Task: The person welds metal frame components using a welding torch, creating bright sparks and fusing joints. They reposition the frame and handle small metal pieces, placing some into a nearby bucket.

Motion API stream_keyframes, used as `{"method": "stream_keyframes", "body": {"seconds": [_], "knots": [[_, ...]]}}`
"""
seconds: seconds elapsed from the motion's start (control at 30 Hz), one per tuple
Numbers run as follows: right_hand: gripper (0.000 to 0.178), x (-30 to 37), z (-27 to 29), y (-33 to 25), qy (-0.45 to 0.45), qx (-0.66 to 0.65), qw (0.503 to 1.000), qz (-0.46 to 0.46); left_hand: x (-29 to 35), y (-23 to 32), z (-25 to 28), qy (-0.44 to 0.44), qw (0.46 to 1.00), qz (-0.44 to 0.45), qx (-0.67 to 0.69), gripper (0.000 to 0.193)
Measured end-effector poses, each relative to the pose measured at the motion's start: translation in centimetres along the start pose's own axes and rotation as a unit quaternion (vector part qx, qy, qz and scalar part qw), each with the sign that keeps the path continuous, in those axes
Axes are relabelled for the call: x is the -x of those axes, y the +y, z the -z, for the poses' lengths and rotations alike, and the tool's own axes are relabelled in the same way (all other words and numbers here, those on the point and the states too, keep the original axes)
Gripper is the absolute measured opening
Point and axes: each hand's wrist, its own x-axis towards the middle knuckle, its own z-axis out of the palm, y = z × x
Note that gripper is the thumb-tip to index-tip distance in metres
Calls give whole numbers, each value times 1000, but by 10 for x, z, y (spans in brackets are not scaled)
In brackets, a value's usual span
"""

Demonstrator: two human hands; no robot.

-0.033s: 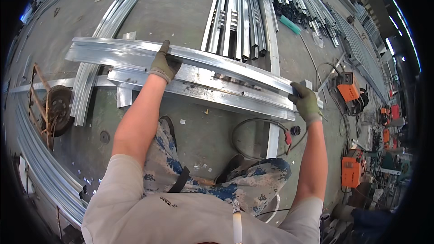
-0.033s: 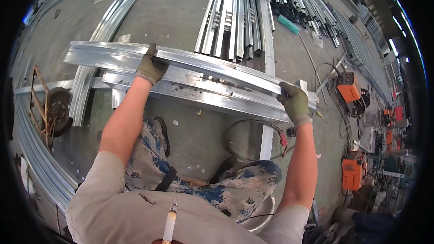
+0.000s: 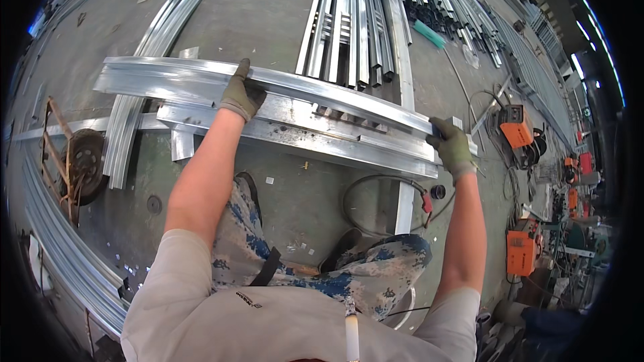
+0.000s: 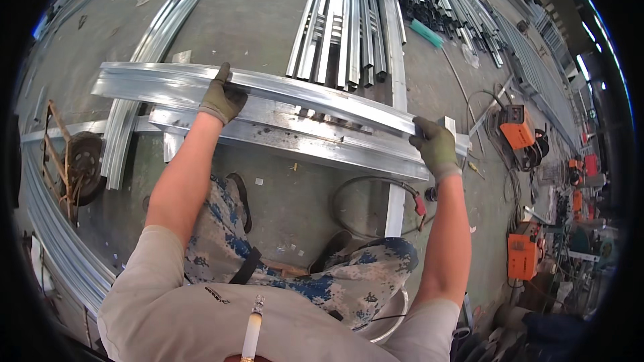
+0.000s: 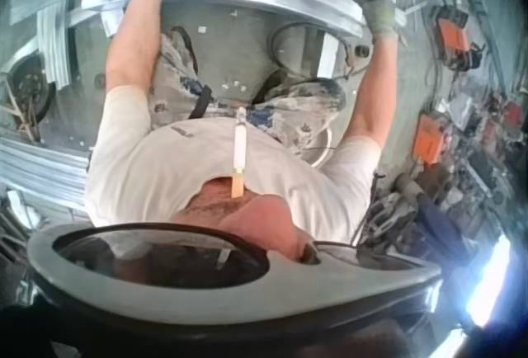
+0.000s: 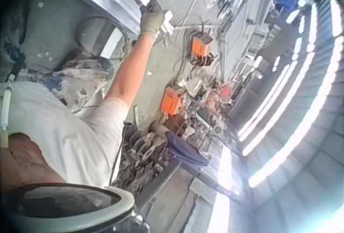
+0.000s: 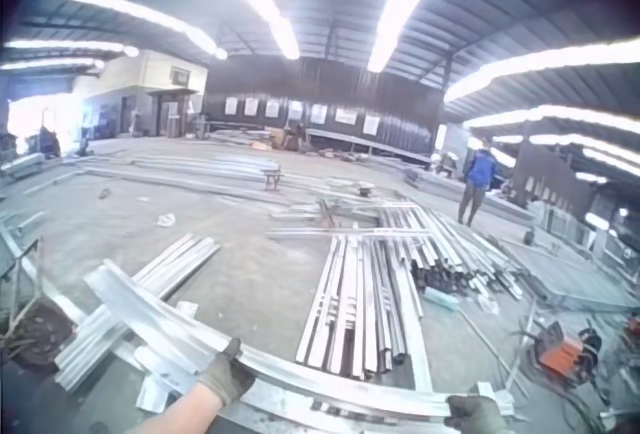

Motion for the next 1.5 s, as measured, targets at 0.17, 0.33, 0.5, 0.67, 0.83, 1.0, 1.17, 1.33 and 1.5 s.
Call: {"method": "stream_keyframes", "body": {"seconds": [0.17, 0.33, 0.5, 0.67, 0.83, 1.0, 1.17, 1.33, 1.5], "knots": [[52, -58, -39, 32, 6, 18, 1000, 16, -41, 15, 18, -11, 996, 25, -88, 44], [50, -78, -76, 55, -4, -12, 1000, -27, -37, 1, 0, 40, 994, 25, -98, 47], [51, -89, -83, 55, -39, -15, 998, -54, -53, 12, 16, -2, 994, 53, -99, 41], [52, -77, -97, 89, -41, -15, 995, -91, -34, -5, -4, 5, 960, 85, -265, 45], [52, -72, -108, 105, -23, 72, 994, -80, -22, -3, -1, 15, 892, 27, -450, 52], [50, -47, -141, 115, 134, 162, 977, -23, 11, -5, -31, 42, 659, -246, -709, 48], [51, -25, -154, 104, 198, 149, 968, -24, -1, -7, -20, -5, 413, -461, -785, 63], [48, 2, -153, 59, 160, -10, 987, -1, -20, 3, 3, 3, 371, -384, -845, 56], [50, 54, -179, 66, 71, 67, 995, -7, -21, -26, -14, 13, 340, -370, -865, 54]]}}
